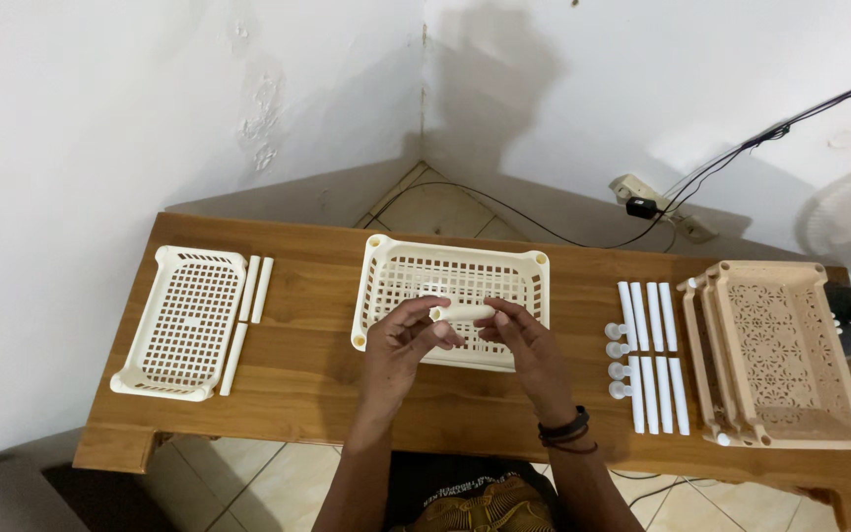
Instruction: The person assembles a white plastic basket by inserting cylindrical plastic legs into the basket's corner sockets. They repeatedly insert and remove the legs, testing fit and alignment, then place the legs beside the basket on the table.
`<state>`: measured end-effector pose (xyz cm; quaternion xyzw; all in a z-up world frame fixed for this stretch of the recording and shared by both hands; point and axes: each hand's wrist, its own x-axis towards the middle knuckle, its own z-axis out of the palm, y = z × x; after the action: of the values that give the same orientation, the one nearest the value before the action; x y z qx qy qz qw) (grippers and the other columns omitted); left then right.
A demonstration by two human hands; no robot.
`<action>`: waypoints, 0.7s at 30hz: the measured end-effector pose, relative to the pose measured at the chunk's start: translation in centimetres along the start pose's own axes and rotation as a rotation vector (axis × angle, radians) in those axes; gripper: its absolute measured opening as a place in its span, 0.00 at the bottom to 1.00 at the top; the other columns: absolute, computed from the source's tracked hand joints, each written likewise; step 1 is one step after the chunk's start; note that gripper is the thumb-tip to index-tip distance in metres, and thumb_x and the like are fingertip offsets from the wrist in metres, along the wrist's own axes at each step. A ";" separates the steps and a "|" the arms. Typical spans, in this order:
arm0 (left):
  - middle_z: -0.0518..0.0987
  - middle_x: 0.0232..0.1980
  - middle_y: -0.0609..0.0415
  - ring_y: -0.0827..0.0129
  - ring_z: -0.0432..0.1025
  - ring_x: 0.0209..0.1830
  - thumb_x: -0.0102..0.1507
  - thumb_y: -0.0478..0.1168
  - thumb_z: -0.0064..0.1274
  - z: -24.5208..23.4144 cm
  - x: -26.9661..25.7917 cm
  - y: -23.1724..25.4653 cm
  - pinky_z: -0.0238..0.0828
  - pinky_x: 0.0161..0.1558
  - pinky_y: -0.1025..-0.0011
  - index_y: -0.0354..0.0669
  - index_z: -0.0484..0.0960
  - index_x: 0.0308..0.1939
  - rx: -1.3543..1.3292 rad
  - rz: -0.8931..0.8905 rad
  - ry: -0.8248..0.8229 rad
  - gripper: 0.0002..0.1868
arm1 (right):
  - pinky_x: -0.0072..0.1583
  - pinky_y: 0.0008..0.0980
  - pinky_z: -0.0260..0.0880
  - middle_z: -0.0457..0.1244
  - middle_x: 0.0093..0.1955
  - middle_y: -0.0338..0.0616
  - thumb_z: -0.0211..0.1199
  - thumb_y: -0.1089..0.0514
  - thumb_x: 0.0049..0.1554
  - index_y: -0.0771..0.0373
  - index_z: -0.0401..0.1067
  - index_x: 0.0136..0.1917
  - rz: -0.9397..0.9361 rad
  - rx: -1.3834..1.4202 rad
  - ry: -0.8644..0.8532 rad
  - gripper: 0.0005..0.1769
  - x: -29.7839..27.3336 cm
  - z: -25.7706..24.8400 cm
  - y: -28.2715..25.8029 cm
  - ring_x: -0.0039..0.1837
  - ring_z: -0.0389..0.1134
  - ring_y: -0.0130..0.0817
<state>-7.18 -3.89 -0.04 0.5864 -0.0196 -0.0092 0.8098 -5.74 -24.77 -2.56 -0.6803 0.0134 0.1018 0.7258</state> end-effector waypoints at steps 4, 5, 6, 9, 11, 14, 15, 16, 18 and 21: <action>0.85 0.37 0.49 0.70 0.81 0.38 0.67 0.37 0.57 0.6 0.5 0.0 0.78 0.43 0.73 0.34 0.80 0.59 -0.006 -0.046 0.018 0.17 | 0.61 0.34 0.73 0.71 0.54 0.47 0.54 0.49 0.66 0.64 0.71 0.68 0.014 0.052 -0.031 0.23 0.3 0.9 0.7 0.56 0.72 0.33; 0.85 0.37 0.49 0.71 0.81 0.38 0.67 0.38 0.57 0.7 0.6 -0.1 0.78 0.44 0.74 0.34 0.80 0.59 -0.009 -0.035 0.024 0.17 | 0.61 0.35 0.74 0.71 0.54 0.47 0.54 0.49 0.66 0.64 0.70 0.68 0.018 0.075 -0.051 0.23 0.4 1.0 1.0 0.56 0.72 0.33; 0.85 0.38 0.50 0.72 0.81 0.38 0.68 0.38 0.56 0.8 0.7 -0.2 0.78 0.45 0.75 0.34 0.80 0.60 -0.011 -0.026 0.029 0.17 | 0.61 0.35 0.75 0.71 0.54 0.47 0.54 0.49 0.66 0.64 0.69 0.68 0.024 0.098 -0.070 0.23 0.3 1.2 1.2 0.56 0.73 0.34; 0.86 0.40 0.52 0.74 0.80 0.38 0.67 0.39 0.57 0.9 1.2 -0.4 0.77 0.44 0.75 0.34 0.81 0.59 0.010 0.007 0.008 0.17 | 0.63 0.35 0.73 0.70 0.55 0.46 0.54 0.49 0.66 0.65 0.68 0.69 -0.001 0.114 -0.067 0.24 0.1 1.7 1.6 0.57 0.72 0.33; 0.87 0.38 0.54 0.76 0.80 0.36 0.66 0.39 0.59 0.9 1.5 -0.6 0.77 0.42 0.75 0.36 0.82 0.57 0.197 -0.008 0.013 0.17 | 0.63 0.35 0.73 0.70 0.55 0.47 0.54 0.49 0.66 0.64 0.68 0.68 0.058 0.123 -0.040 0.23 0.0 2.2 1.6 0.56 0.72 0.33; 0.87 0.34 0.54 0.77 0.80 0.33 0.65 0.40 0.60 0.8 2.0 -1.0 0.77 0.39 0.75 0.38 0.83 0.56 0.357 -0.030 0.023 0.16 | 0.62 0.36 0.73 0.69 0.55 0.47 0.54 0.50 0.66 0.65 0.68 0.68 0.102 0.147 -0.006 0.23 -0.2 3.0 1.4 0.57 0.73 0.34; 0.87 0.33 0.55 0.77 0.80 0.33 0.65 0.40 0.61 0.8 2.2 -1.1 0.78 0.38 0.75 0.39 0.84 0.56 0.391 -0.038 0.024 0.16 | 0.62 0.36 0.73 0.69 0.56 0.47 0.55 0.50 0.66 0.65 0.68 0.67 0.110 0.156 0.006 0.22 -0.2 3.2 1.3 0.57 0.73 0.35; 0.87 0.33 0.55 0.77 0.80 0.33 0.64 0.41 0.61 0.8 2.4 -1.2 0.78 0.38 0.76 0.39 0.83 0.55 0.409 -0.049 0.002 0.17 | 0.63 0.36 0.73 0.69 0.56 0.47 0.54 0.50 0.66 0.65 0.68 0.67 0.086 0.173 0.009 0.22 -0.2 3.3 1.2 0.58 0.73 0.35; 0.87 0.33 0.55 0.78 0.81 0.33 0.64 0.42 0.61 0.8 2.7 -1.4 0.78 0.39 0.77 0.41 0.83 0.55 0.445 -0.069 -0.039 0.18 | 0.63 0.36 0.74 0.69 0.57 0.46 0.54 0.50 0.66 0.66 0.68 0.67 0.037 0.204 0.011 0.22 -0.1 3.6 1.2 0.59 0.73 0.35; 0.85 0.29 0.57 0.79 0.78 0.29 0.63 0.45 0.62 0.6 3.0 -1.1 0.74 0.34 0.78 0.42 0.84 0.56 0.451 -0.117 -0.040 0.19 | 0.63 0.36 0.72 0.69 0.57 0.46 0.54 0.50 0.67 0.67 0.67 0.66 -0.044 0.240 0.008 0.22 -0.4 3.8 1.4 0.58 0.72 0.36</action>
<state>-4.23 -4.91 -0.86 0.7522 -0.0032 -0.0631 0.6559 -6.81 -21.00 -3.61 -0.5892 0.0132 0.0808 0.8038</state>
